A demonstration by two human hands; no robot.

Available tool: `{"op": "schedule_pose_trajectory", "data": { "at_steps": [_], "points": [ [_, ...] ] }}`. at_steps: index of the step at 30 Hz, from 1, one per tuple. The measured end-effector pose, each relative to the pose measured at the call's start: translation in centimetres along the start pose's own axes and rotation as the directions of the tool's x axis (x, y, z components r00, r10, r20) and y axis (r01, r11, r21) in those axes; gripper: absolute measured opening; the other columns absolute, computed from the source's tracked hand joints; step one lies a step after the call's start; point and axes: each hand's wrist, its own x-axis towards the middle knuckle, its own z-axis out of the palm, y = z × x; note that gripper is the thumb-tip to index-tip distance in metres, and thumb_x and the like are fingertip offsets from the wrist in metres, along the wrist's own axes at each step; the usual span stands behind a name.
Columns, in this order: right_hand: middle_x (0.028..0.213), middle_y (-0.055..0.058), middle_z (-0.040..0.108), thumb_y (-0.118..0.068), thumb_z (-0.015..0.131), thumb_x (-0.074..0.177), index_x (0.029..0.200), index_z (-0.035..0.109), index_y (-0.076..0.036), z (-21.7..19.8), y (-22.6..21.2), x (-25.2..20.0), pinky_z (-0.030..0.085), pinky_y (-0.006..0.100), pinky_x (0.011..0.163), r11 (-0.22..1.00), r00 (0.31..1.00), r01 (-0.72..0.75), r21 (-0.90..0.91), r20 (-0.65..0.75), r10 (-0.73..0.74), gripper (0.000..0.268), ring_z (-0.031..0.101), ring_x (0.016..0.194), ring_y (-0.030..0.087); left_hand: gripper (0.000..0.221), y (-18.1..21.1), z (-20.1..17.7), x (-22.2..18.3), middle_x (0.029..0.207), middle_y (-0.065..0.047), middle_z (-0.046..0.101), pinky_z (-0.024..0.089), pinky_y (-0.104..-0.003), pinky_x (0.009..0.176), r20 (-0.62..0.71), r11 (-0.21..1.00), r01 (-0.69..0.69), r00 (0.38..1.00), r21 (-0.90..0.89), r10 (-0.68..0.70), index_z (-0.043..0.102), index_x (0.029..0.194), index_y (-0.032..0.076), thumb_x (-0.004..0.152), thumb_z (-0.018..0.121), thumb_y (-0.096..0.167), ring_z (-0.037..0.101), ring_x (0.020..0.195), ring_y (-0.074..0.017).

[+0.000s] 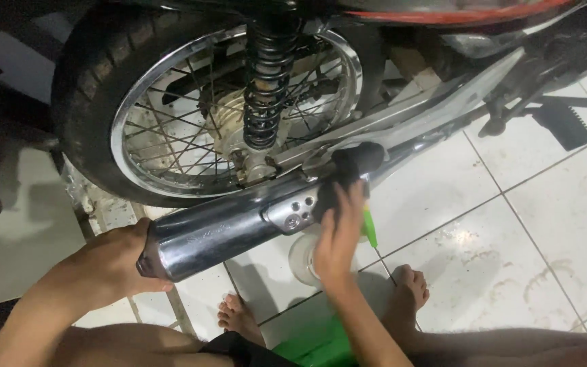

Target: The person scrubs the chrome motorcycle exhaust pipe with a small red abrasive pad, then wipes the surface with a black cloth. The person holds the exhaust with one hand while cleaning with the other, working on the perforated section and the main body of the pipe.

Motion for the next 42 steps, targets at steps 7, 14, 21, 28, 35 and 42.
{"op": "schedule_pose_trajectory", "data": {
  "at_steps": [7,14,21,28,35,42],
  "points": [
    [0.155,0.018,0.045,-0.014,0.049,0.108,0.147,0.055,-0.007,1.8,-1.2,-5.2,0.024,0.063,0.126,0.929,0.895,0.327,0.175,0.259,-0.364,0.040,0.035,0.152,0.040,0.069,-0.8,0.7,0.9,0.112,0.003,0.078,0.057,-0.027,0.086,-0.081,0.991,-0.136,0.988,-0.005,0.135,0.056,0.128,0.026,0.072,0.093,0.042,0.078,0.102,-0.0125],
    [0.158,0.019,0.044,-0.027,0.036,0.111,0.143,0.053,-0.003,0.3,0.6,-0.7,0.025,0.054,0.126,0.995,0.995,0.095,0.018,0.008,-0.095,0.044,0.036,0.152,0.036,0.066,-1.2,0.8,1.0,0.103,0.001,0.076,0.055,-0.027,0.082,-0.069,0.994,-0.104,0.992,-0.013,0.103,0.056,0.123,0.023,0.072,0.093,0.044,0.075,0.094,-0.0130],
    [0.160,0.015,0.039,-0.015,0.042,0.110,0.148,0.051,-0.005,1.7,-1.5,-5.0,0.016,0.062,0.130,0.935,0.929,0.266,0.233,0.197,-0.313,0.040,0.027,0.157,0.037,0.072,-1.9,1.1,1.4,0.115,0.004,0.077,0.053,-0.027,0.090,-0.098,0.974,-0.217,0.973,-0.060,0.211,0.057,0.129,0.028,0.069,0.093,0.044,0.075,0.106,-0.0130],
    [0.159,0.019,0.044,-0.030,0.033,0.111,0.142,0.055,-0.004,1.0,2.3,-0.9,0.027,0.057,0.127,0.980,0.980,0.196,-0.020,-0.017,-0.196,0.046,0.040,0.151,0.034,0.074,-1.1,0.8,1.0,0.108,0.003,0.078,0.056,-0.027,0.084,-0.072,0.988,-0.149,0.987,-0.043,0.146,0.054,0.131,0.026,0.071,0.093,0.041,0.077,0.096,-0.0135],
    [0.162,0.017,0.038,-0.021,0.040,0.110,0.146,0.050,-0.006,1.9,-0.5,-3.7,0.022,0.059,0.129,0.974,0.977,0.207,0.090,0.041,-0.211,0.041,0.031,0.156,0.034,0.060,-1.4,0.9,1.2,0.103,0.004,0.076,0.054,-0.026,0.084,-0.059,0.991,-0.130,0.990,-0.019,0.129,0.059,0.119,0.023,0.072,0.092,0.041,0.074,0.095,-0.0117],
    [0.157,0.020,0.044,-0.016,0.041,0.109,0.144,0.053,-0.006,1.5,3.7,-2.2,0.029,0.057,0.127,0.962,0.961,0.273,-0.002,-0.035,-0.273,0.038,0.040,0.151,0.036,0.074,-1.0,0.9,1.2,0.101,0.001,0.079,0.055,-0.025,0.083,-0.061,0.994,-0.102,0.993,0.041,0.105,0.052,0.130,0.021,0.073,0.090,0.050,0.077,0.095,-0.0127]
  ]
}}
